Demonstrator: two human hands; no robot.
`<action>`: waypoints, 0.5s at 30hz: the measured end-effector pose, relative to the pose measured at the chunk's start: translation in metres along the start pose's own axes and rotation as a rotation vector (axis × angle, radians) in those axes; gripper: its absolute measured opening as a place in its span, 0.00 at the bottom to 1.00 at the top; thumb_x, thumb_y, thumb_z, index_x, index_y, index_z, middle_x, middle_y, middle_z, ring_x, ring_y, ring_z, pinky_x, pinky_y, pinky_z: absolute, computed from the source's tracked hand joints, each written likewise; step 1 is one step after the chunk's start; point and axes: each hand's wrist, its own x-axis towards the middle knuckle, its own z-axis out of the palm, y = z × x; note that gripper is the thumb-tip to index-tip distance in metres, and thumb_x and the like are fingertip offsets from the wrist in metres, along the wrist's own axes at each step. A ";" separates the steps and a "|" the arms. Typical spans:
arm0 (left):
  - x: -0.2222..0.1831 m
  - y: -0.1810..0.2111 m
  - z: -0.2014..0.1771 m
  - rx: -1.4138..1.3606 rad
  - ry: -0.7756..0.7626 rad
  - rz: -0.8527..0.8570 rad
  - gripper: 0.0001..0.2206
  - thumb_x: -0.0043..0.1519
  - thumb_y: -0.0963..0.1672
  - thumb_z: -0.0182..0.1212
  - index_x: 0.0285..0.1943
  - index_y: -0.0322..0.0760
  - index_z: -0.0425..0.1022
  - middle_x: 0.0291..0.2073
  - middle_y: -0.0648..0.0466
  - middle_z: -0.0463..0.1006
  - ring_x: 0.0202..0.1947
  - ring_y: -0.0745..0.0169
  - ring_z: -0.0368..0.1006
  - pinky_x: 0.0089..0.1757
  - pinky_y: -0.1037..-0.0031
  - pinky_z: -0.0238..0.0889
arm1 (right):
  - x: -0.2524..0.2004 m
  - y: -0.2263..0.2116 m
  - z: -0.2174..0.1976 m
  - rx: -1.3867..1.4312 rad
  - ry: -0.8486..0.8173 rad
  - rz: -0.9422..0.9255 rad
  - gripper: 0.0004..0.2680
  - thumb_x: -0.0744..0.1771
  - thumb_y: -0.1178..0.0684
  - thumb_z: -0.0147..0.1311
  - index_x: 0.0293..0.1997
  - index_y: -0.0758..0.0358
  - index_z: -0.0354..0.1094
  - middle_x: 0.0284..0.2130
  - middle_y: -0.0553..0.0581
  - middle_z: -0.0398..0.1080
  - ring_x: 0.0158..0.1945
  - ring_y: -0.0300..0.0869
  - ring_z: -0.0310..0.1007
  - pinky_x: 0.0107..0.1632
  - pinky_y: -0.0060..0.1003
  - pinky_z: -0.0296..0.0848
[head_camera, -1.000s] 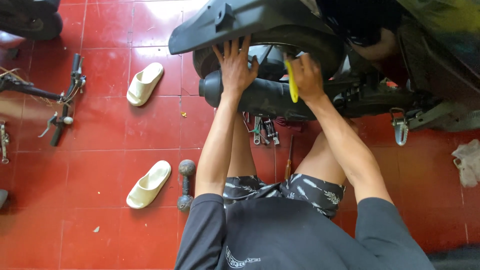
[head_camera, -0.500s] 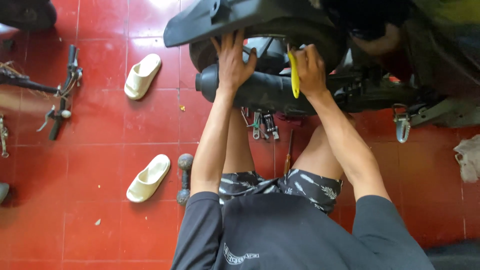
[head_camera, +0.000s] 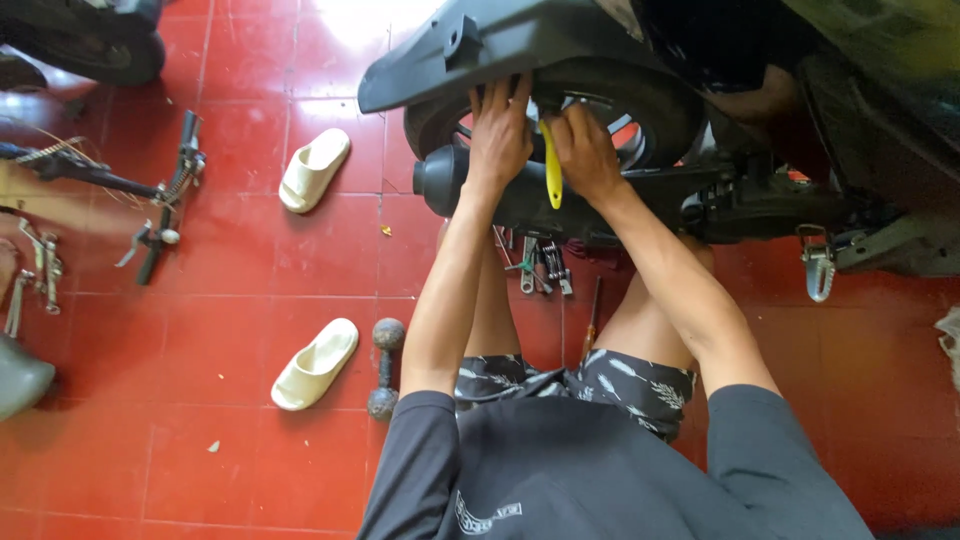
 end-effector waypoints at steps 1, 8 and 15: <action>0.002 0.000 -0.007 0.004 0.004 0.007 0.35 0.52 0.39 0.61 0.74 0.35 0.60 0.68 0.38 0.63 0.67 0.32 0.60 0.65 0.37 0.50 | -0.005 0.004 -0.001 -0.003 0.008 0.001 0.06 0.65 0.63 0.59 0.44 0.65 0.68 0.36 0.59 0.62 0.33 0.49 0.67 0.34 0.42 0.70; -0.008 -0.020 -0.017 -0.208 0.098 -0.017 0.26 0.57 0.35 0.58 0.67 0.33 0.66 0.62 0.37 0.67 0.57 0.32 0.68 0.55 0.54 0.65 | -0.111 0.059 -0.041 -0.248 -0.110 0.286 0.05 0.69 0.58 0.60 0.46 0.65 0.68 0.43 0.63 0.63 0.43 0.53 0.65 0.46 0.45 0.65; -0.024 -0.040 0.005 0.097 -0.005 -0.248 0.32 0.57 0.44 0.63 0.74 0.44 0.62 0.67 0.35 0.62 0.64 0.19 0.58 0.61 0.30 0.52 | -0.126 0.040 -0.130 0.258 0.027 0.480 0.09 0.66 0.70 0.60 0.50 0.78 0.67 0.43 0.69 0.64 0.42 0.57 0.66 0.48 0.48 0.68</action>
